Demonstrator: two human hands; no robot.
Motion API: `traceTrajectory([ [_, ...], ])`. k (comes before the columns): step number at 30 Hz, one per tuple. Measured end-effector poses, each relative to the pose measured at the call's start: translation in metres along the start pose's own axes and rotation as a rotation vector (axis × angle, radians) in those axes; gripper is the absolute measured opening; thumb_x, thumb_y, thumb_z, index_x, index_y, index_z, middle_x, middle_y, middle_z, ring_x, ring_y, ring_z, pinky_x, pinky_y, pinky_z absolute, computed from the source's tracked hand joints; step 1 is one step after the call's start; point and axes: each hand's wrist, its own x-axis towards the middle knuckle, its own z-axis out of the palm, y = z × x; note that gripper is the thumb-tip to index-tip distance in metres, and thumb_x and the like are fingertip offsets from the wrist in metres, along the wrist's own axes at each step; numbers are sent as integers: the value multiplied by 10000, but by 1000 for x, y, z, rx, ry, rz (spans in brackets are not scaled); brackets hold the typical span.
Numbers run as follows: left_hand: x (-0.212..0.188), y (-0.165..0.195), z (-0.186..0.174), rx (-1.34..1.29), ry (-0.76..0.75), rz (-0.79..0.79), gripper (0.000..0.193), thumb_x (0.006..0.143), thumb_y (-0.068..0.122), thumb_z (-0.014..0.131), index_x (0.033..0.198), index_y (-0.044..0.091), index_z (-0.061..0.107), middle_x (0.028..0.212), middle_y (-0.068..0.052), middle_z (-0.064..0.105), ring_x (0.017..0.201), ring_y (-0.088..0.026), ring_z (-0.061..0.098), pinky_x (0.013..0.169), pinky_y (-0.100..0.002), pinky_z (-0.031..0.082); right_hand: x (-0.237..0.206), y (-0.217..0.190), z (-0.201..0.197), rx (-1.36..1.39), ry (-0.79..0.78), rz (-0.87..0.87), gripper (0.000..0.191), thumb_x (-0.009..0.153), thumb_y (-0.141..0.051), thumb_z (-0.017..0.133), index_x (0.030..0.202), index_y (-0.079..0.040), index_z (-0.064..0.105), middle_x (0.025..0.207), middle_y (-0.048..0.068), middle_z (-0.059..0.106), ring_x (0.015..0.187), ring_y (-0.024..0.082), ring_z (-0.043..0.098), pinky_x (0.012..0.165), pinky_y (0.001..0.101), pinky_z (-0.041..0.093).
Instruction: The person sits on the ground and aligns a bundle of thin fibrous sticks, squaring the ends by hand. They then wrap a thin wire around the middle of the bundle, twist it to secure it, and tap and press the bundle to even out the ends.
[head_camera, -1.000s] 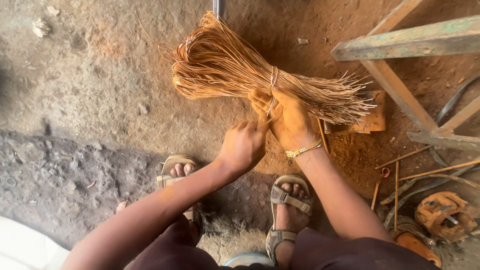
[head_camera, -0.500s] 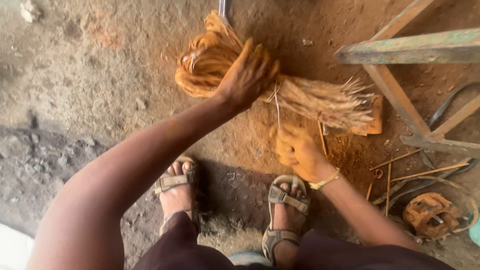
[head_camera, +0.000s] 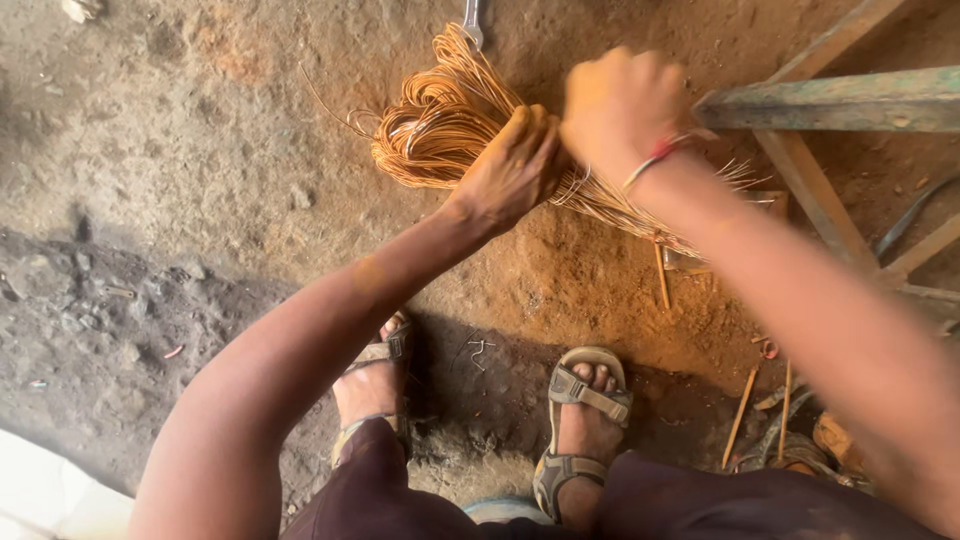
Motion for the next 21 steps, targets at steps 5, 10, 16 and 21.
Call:
traceTrajectory([
  [5,-14,-17,-18,139,23,-169,815,861,421,729,1533,77,423,1541,-162,459,1467,-317,333,1224,-507,195,-50,-43,32,204,92,-5,191,992,-131,596,864,-34,700,707,112,690,580,193,668,475,341,504],
  [10,-22,-47,-24,-26,-9,-112,1110,740,585,782,1610,117,276,1602,-140,386,1490,-349,281,1211,-525,172,-101,-60,56,189,222,-180,201,1033,-116,575,894,-18,682,646,82,636,500,152,607,392,279,441],
  [16,-23,-48,-35,-230,-104,-88,1233,696,645,779,1643,371,39,1626,-179,288,1498,-383,210,1200,-560,108,-128,-3,43,396,-150,153,171,883,-201,641,881,-151,805,670,175,681,609,369,673,517,502,504],
  [21,-22,-29,-37,-333,39,-148,877,919,385,661,1614,464,133,1658,-149,246,1529,-337,201,1231,-574,52,-82,38,31,102,-314,192,261,833,-268,690,804,-25,782,785,204,707,769,344,693,683,483,523],
])
